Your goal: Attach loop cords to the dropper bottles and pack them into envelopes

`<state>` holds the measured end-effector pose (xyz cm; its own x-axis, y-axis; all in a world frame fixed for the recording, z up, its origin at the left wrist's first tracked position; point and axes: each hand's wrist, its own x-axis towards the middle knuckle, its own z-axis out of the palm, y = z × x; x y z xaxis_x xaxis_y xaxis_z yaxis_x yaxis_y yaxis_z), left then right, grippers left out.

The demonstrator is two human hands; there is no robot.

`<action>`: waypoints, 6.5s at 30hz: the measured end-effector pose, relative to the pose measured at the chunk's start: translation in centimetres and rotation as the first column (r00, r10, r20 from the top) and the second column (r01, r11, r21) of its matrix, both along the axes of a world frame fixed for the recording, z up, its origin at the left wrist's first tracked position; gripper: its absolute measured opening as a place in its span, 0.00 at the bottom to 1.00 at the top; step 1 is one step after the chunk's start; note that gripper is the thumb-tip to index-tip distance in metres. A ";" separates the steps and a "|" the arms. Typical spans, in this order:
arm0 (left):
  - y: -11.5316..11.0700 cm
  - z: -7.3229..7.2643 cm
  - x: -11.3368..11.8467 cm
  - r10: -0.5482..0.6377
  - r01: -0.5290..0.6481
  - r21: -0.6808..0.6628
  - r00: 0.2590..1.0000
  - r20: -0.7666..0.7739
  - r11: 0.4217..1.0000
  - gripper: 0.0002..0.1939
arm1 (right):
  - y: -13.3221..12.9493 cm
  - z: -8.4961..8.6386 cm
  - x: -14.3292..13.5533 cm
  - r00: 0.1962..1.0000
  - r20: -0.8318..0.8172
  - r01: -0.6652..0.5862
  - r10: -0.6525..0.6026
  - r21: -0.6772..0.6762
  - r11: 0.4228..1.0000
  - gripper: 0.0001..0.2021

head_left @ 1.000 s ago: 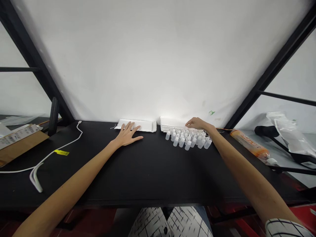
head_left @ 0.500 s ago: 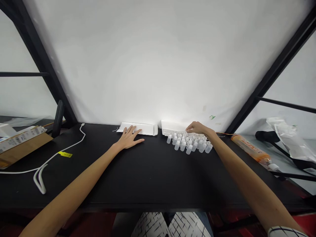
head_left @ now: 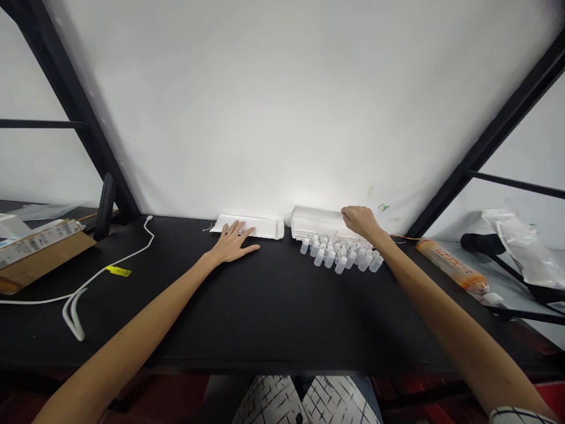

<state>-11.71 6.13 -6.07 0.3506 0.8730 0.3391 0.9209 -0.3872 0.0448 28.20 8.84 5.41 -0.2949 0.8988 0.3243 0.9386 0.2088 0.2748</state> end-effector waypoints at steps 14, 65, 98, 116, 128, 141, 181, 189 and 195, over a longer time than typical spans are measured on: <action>-2.9 9.8 -6.7 0.071 -0.191 0.172 0.842 0.535 0.966 0.27 | -9.7 0.2 -12.5 0.729 0.163 -0.649 0.665 0.474 0.596 0.14; -8.4 3.2 2.7 -0.287 0.304 -0.154 0.950 0.122 0.940 0.38 | -9.7 0.3 -6.4 0.862 -0.501 -0.060 0.082 0.059 0.996 0.06; -8.9 3.7 2.6 -0.318 0.323 -0.159 0.946 0.056 0.933 0.39 | -10.6 -6.8 -14.8 0.312 -0.950 -0.674 -0.001 -0.222 0.704 0.10; -3.0 13.2 -0.4 -0.209 -0.014 0.334 0.757 0.619 0.942 0.27 | -8.3 -1.2 -5.9 0.032 -0.980 -0.151 0.196 0.189 0.970 0.13; 3.7 7.6 4.0 -0.089 0.112 0.134 0.982 -0.167 0.985 0.41 | -7.2 -1.2 -1.1 0.498 -0.867 0.261 0.027 0.180 0.949 0.14; 6.6 9.2 16.9 -0.312 0.260 -0.225 0.919 -0.242 0.939 0.27 | -6.1 -2.4 0.4 0.407 -0.905 0.275 0.126 0.253 0.928 0.15; -7.1 4.6 -1.9 -0.142 0.153 0.240 0.988 -0.061 0.959 0.27 | -3.3 -0.2 -7.2 0.913 -0.408 -0.090 0.021 -0.151 0.984 0.05; -4.9 2.5 2.6 -0.237 0.230 -0.071 0.965 -0.114 0.971 0.36 | -5.6 0.1 -6.9 0.795 -0.583 -0.171 0.168 0.050 0.984 0.09; -5.8 2.5 2.6 -0.226 0.226 -0.025 0.973 -0.042 0.974 0.35 | -9.3 -2.7 -9.8 0.328 -0.917 -0.399 0.228 0.084 0.913 0.08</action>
